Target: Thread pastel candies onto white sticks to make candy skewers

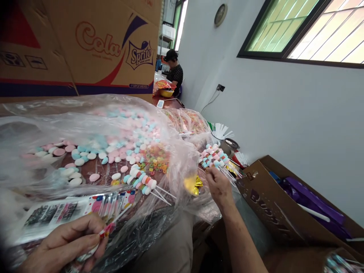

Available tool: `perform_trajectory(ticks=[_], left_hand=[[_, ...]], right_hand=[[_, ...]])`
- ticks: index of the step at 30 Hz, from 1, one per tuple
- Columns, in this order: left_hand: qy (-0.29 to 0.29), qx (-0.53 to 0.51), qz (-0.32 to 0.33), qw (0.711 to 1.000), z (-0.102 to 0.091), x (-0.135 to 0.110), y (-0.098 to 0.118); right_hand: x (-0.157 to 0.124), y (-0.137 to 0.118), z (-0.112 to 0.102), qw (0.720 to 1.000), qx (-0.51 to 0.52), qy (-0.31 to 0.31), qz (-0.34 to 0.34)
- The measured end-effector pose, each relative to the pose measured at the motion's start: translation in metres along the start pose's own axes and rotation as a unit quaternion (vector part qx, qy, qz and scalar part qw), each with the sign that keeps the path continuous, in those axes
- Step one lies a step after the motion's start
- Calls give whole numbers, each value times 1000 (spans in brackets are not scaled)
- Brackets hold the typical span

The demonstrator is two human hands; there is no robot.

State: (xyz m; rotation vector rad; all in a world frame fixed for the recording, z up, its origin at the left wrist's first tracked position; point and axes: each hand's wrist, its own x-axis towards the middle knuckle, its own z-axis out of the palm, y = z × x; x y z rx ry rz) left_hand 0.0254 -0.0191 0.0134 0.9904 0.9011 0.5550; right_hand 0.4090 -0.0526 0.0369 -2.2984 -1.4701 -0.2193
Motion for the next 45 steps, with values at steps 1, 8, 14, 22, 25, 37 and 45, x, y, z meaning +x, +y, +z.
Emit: perform_trajectory(ticks=[1, 8, 14, 22, 25, 37, 45], left_hand=[[6, -3, 4, 1000, 2, -1, 3], [-30, -48, 27, 998, 23, 0, 19], [3, -125, 35, 992, 29, 7, 19], [83, -123, 61, 987, 25, 8, 9], [107, -89, 94, 986, 23, 14, 5], [-125, 83, -49, 987, 5, 25, 33], [-98, 247, 6, 964, 5, 20, 35]], right_hand=[[-4, -2, -3, 996, 56, 68, 5], [-52, -104, 1, 932, 299, 80, -191], [-82, -178, 33, 869, 399, -65, -285], [-78, -179, 38, 843, 422, -158, -293], [-82, -182, 40, 871, 341, -82, -344], [-57, -173, 26, 733, 118, -23, -670], [-75, -176, 13, 767, 48, -6, -640]])
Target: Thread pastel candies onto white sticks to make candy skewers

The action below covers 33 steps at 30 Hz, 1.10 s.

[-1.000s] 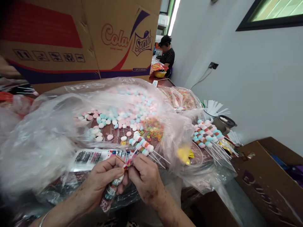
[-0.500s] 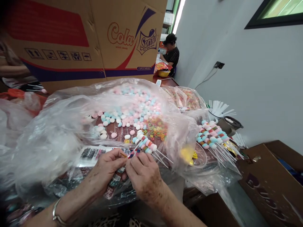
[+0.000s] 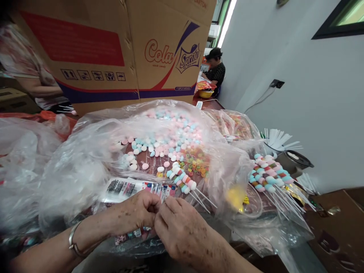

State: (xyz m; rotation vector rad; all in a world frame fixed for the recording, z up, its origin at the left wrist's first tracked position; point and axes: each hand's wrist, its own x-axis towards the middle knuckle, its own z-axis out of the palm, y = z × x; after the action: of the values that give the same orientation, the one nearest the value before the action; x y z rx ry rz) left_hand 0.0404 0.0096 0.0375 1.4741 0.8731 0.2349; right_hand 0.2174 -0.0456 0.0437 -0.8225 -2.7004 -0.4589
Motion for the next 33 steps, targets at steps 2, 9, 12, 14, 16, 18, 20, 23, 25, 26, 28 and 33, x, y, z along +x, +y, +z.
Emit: perform_trajectory(ticks=[2, 9, 12, 14, 16, 18, 20, 23, 25, 26, 28, 33], left_hand=[[93, 67, 44, 992, 4, 2, 1], [371, 196, 302, 856, 27, 6, -9], [367, 75, 314, 872, 31, 1, -11], [301, -132, 176, 928, 24, -3, -5], [239, -306, 135, 912, 8, -9, 7], [186, -364, 222, 885, -13, -18, 16], [81, -306, 256, 913, -30, -28, 17], [77, -158, 166, 970, -36, -40, 6], [149, -157, 95, 972, -28, -43, -4], [180, -190, 79, 962, -22, -45, -7], [234, -275, 81, 929, -12, -50, -11], [371, -273, 114, 880, -20, -97, -35]], right_hand=[[2, -3, 7, 997, -37, 23, 56], [22, 27, 42, 915, 62, 234, 322], [35, 23, 36, 839, 211, 294, 407], [43, 10, 28, 831, 260, 300, 389], [48, -2, 23, 844, 282, 302, 341], [48, -6, 22, 838, 320, 295, 328], [46, -4, 22, 812, 360, 281, 363], [46, -5, 24, 798, 365, 288, 383], [50, -17, 25, 805, 387, 290, 342], [52, -25, 26, 804, 417, 281, 318], [57, -39, 29, 785, 500, 232, 284], [59, -24, 49, 834, 450, 119, 295]])
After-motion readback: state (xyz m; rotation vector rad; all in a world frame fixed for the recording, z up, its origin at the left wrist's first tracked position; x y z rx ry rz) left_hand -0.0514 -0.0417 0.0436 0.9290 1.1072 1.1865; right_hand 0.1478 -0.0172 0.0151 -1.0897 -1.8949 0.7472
